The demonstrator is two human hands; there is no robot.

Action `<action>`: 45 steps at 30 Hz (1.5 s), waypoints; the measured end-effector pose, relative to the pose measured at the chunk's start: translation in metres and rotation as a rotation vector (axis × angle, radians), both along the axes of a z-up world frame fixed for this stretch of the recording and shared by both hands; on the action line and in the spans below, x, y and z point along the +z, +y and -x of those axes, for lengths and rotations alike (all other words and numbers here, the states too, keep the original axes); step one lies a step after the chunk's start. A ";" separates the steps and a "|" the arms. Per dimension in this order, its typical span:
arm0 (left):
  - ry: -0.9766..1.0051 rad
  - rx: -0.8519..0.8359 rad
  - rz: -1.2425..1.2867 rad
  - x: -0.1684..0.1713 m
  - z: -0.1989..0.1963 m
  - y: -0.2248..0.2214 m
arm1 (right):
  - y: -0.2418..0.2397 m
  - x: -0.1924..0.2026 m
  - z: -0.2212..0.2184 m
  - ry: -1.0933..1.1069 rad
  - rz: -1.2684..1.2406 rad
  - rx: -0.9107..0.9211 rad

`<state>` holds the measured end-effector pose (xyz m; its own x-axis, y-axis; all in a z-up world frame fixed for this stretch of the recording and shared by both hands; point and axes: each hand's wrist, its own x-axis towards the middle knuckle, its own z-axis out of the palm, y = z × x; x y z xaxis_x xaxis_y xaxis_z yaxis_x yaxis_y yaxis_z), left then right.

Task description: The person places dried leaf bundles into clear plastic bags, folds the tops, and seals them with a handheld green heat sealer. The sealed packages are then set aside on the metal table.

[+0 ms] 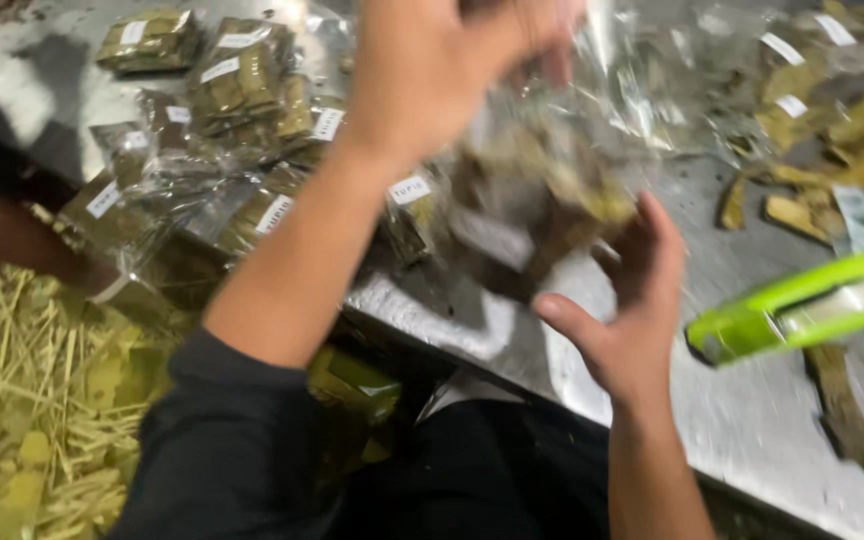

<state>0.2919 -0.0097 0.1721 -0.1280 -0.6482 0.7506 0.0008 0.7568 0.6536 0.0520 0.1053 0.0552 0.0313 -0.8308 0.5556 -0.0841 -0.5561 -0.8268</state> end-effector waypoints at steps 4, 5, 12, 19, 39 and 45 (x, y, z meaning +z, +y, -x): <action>-0.251 0.113 -0.174 -0.017 0.053 0.064 | 0.021 -0.015 0.024 -0.029 -0.324 0.031; -0.335 0.046 -0.046 -0.014 0.057 0.067 | 0.027 -0.023 0.032 -0.056 -0.310 0.069; -0.854 -0.324 0.518 0.023 0.059 0.079 | 0.063 -0.042 0.078 0.062 -0.254 0.035; -1.706 -0.031 0.013 0.063 0.076 0.107 | 0.072 -0.048 0.103 0.268 -0.214 0.008; -0.942 -0.369 0.348 0.014 0.079 0.085 | 0.049 -0.071 0.098 0.039 -0.352 0.118; -0.889 -0.356 0.319 0.000 0.080 0.081 | 0.054 -0.078 0.112 -0.210 -0.118 0.094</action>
